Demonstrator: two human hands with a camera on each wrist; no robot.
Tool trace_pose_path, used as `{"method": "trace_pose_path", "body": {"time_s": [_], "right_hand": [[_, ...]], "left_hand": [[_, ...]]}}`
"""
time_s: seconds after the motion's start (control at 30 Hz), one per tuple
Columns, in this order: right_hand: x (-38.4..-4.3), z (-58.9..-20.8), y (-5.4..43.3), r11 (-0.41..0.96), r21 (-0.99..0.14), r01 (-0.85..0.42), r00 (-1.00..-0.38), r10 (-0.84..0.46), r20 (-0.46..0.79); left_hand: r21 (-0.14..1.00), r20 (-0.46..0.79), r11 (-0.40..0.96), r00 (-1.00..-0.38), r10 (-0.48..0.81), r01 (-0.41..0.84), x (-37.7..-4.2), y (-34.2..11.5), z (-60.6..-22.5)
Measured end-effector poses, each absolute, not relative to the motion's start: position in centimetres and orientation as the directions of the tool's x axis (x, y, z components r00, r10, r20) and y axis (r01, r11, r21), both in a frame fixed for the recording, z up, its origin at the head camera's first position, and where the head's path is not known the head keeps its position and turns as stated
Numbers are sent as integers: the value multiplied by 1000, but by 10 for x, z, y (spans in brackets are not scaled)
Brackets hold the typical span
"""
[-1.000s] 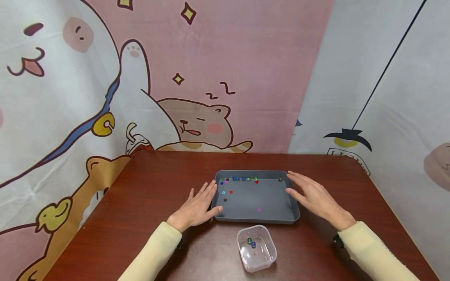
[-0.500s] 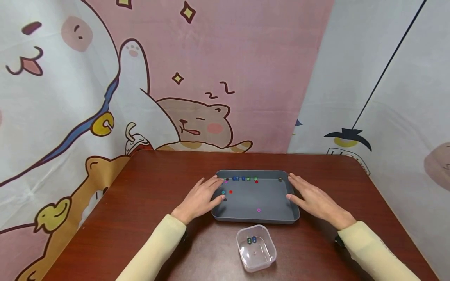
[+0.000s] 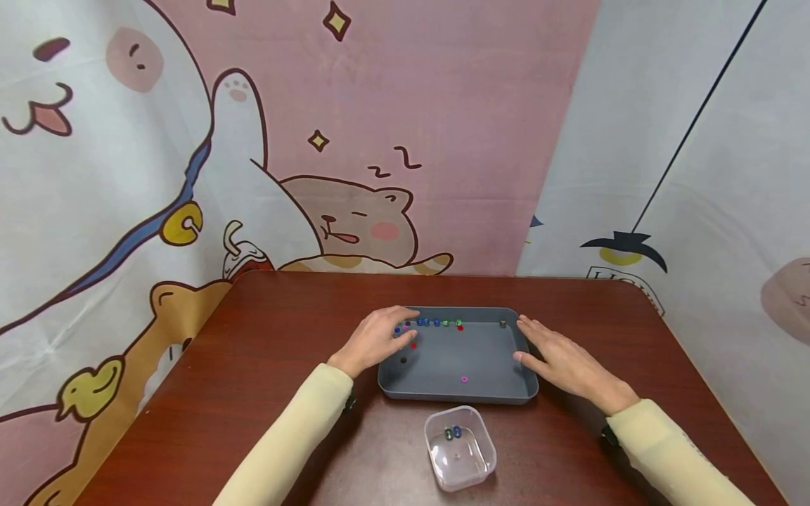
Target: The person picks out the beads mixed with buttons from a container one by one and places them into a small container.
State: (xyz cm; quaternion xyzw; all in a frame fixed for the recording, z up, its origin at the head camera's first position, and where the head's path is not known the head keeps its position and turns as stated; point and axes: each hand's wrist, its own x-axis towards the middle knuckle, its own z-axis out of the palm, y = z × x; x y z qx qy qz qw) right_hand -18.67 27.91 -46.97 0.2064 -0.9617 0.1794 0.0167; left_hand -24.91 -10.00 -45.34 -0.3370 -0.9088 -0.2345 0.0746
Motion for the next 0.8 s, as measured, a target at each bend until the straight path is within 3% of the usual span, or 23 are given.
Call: {"method": "trace_pose_path", "body": {"time_s": [0.3, 0.5, 0.8], "right_hand": [[-186, -469, 279, 848, -352, -397, -916, -390, 96], [-186, -470, 279, 847, -354, -397, -916, -392, 89], [-185, -470, 280, 844, -360, -397, -916, -391, 91]], "left_hand": [[224, 277, 677, -712, 646, 701, -265, -88, -454], [112, 210, 716, -720, 661, 689, -271, -84, -458], [106, 155, 733, -739, 655, 672, -280, -81, -463]]}}
